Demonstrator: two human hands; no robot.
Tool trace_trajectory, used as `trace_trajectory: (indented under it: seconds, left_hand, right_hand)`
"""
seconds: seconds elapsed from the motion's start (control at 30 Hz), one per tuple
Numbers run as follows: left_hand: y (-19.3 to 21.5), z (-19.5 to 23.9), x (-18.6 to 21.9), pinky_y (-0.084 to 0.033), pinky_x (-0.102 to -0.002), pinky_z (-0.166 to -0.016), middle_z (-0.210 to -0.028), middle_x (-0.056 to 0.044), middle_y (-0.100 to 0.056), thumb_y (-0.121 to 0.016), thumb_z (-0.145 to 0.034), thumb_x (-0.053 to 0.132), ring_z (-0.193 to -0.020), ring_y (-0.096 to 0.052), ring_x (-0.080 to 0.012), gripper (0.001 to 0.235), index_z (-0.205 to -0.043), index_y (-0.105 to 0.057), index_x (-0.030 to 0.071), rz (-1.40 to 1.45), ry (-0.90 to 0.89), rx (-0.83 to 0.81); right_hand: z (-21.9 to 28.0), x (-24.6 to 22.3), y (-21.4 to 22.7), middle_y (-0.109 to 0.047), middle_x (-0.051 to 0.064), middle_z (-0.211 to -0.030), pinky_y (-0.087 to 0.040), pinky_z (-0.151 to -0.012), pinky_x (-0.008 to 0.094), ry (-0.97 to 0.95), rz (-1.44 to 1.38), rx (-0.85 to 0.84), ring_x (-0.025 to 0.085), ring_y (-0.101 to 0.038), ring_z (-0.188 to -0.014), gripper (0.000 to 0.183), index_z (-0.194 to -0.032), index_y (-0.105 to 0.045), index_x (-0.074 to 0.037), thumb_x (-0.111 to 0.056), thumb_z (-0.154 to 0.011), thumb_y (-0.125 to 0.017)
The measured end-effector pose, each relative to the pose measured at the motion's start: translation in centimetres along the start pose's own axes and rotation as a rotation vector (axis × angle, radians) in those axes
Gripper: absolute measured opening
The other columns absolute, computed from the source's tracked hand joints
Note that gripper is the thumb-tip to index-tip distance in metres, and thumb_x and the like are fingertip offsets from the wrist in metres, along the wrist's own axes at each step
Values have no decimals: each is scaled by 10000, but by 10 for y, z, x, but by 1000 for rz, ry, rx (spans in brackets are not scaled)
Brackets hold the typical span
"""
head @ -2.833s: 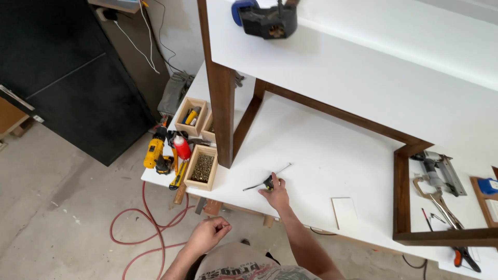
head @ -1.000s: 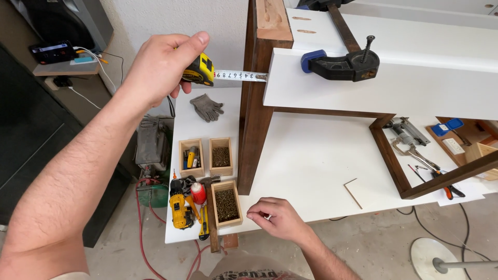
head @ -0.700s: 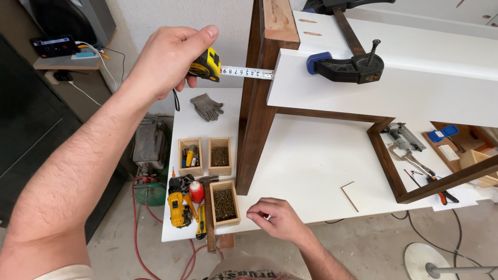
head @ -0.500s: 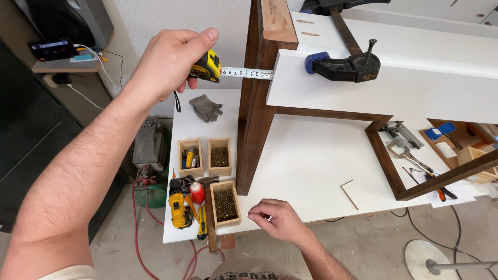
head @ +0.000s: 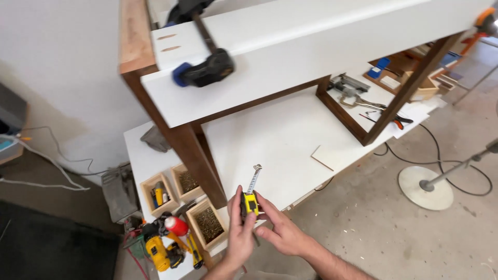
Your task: Assembling a furniture piece by measuring, aligning, and clamping wooden and laminate boards.
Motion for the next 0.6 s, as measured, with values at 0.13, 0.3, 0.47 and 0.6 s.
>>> trace_trajectory:
  seconds: [0.13, 0.3, 0.47, 0.6]
  left_hand:
    - [-102, 2, -51, -380, -342, -1139, -1616, -99, -349, -446, -1027, 328, -1401, -433, -186, 714, -1638, -111, 169, 288, 81, -73]
    - [-244, -8, -132, -245, -390, -1227, -1716, -120, -176, -329, -1089, 256, -1548, -242, -259, 609, -1655, -118, 181, 916, 155, -228]
    - [-362, -54, -76, -322, -413, -1250, -1647, -236, -305, -534, -1050, 113, -1521, -348, -318, 682, -1599, -149, -15, 383, 36, -568]
    - [-402, -128, -35, -333, -396, -1238, -1577, -191, -472, -642, -976, 112, -1463, -468, -298, 613, -1529, -396, 20, 38, -60, -562]
  right_hand:
    - [46, 14, 65, -344, 170, -1627, -373, -1159, 423, -96, 157, 191, 296, -456, -1402, 770, -1616, -129, -29, -472, -1054, -413]
    - [121, 30, 185, -413, 200, -1537, -360, -1142, 475, -137, 347, 329, 323, -453, -1332, 815, -1604, -137, 12, -455, -1036, -487]
    - [175, 41, 342, -653, 122, -1209, -552, -824, 367, -86, 416, 430, 214, -622, -983, 644, -1524, -438, -89, -447, -998, -538]
    - [172, 19, 480, -663, 42, -953, -484, -699, 312, 74, 591, 330, 146, -535, -783, 619, -1523, -458, -119, -292, -942, -578]
Point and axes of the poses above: each hand's wrist, its own z-axis away from the middle knuckle, its own y-axis out of the back of the hand, x = y × z, the point moved 6 cm from there along -z, towards the middle knuckle
